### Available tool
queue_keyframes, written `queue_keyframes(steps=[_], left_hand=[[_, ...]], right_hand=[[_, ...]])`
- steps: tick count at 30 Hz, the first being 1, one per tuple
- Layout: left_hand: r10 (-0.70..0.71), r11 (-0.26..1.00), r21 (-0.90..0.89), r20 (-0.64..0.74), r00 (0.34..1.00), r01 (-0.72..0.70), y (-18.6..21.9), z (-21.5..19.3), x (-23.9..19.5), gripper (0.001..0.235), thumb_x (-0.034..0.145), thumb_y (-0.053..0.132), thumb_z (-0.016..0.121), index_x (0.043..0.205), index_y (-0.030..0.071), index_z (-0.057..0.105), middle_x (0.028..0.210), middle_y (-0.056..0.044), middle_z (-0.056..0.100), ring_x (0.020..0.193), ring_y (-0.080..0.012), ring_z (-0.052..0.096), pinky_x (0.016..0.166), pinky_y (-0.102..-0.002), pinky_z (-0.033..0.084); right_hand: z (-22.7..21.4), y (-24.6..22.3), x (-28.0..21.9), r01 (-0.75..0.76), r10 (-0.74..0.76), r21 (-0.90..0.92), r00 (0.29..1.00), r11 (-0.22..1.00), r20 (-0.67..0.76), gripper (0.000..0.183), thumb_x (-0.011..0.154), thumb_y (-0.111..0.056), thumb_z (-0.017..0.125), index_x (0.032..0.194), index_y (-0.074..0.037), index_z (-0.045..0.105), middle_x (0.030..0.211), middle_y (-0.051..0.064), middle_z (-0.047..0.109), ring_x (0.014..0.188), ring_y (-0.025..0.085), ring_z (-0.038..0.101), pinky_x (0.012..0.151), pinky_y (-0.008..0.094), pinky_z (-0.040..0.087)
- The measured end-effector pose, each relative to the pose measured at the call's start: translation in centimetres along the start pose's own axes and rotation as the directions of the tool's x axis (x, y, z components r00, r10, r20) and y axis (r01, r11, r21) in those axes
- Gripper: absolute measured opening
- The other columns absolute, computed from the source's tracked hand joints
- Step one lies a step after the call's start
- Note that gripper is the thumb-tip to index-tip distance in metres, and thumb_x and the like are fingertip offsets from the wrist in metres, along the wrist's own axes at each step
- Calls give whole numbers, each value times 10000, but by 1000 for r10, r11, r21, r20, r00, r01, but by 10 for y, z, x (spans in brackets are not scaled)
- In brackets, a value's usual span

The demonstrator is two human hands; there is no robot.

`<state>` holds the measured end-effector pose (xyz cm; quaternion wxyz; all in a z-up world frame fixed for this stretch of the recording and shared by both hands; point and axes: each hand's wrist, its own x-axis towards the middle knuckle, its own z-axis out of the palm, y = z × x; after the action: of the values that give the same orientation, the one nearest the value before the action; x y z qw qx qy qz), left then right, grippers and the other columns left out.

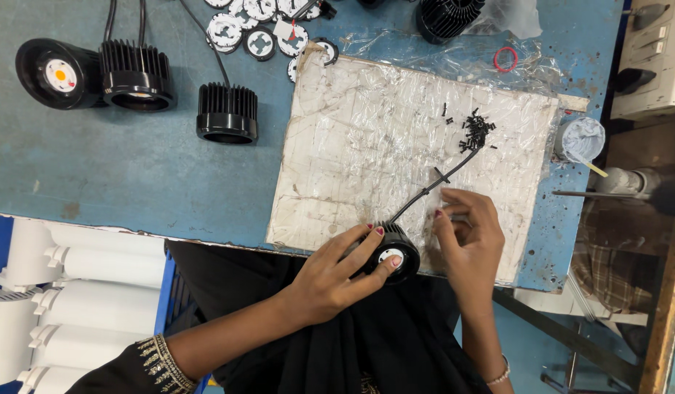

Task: The person assembles small LED light fixtures at a workbench. They place a circular LED module into a black housing, insert screws, and use a green electric screwdriver to tighten them. The person repeats this process for multiple units, placing finished items on the table.

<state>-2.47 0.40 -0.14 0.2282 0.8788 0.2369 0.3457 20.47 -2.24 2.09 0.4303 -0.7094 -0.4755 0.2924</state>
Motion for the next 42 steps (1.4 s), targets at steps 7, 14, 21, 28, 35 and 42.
queue_keyframes(steps=[7,14,21,28,35,42], left_hand=[[-5,1000,-2,-40,999,5,1,4,-4,382,952,105,706,1331,143,681,1437,-178,551,1323,-377,581,1023,-454,589],[9,999,33,-82,997,-6,4,9,-10,404,925,83,707,1323,149,682,1440,-167,548,1319,-375,582,1004,-446,586],[3,999,52,-118,993,3,7,12,-12,490,883,47,753,1354,144,664,1443,-158,524,1338,-359,562,1053,-445,570],[10,1000,24,-152,988,-6,7,15,-15,560,826,50,818,1353,142,652,1454,-167,517,1337,-369,551,1070,-450,548],[54,997,68,-196,979,-41,3,24,-23,564,800,27,818,1333,143,673,1448,-156,521,1318,-363,571,1079,-453,563],[88,994,82,-281,956,-67,-1,37,-31,599,789,1,827,1343,170,674,1435,-142,510,1303,-369,579,1085,-447,564]], right_hand=[[6,-1,14,-50,48,-23,994,999,-96,313,901,13,722,1178,6,576,1036,33,653,864,68,629,614,196,504],[11,0,32,115,-147,-227,981,967,-127,183,929,10,755,1091,-1,672,983,74,642,720,116,603,579,240,497],[4,7,33,231,-273,-375,960,898,-61,151,902,-15,782,1041,-11,723,952,105,658,697,160,613,620,305,507],[-34,15,71,367,-366,-374,927,852,78,108,946,-25,755,1053,-25,746,990,119,677,759,171,661,663,310,534],[-16,0,39,-65,70,-66,995,996,68,139,989,-171,652,1022,-53,718,809,62,730,572,107,643,477,289,510],[36,-15,35,42,-29,-426,999,904,36,340,924,-285,799,763,0,703,593,65,664,485,120,594,474,241,430]])
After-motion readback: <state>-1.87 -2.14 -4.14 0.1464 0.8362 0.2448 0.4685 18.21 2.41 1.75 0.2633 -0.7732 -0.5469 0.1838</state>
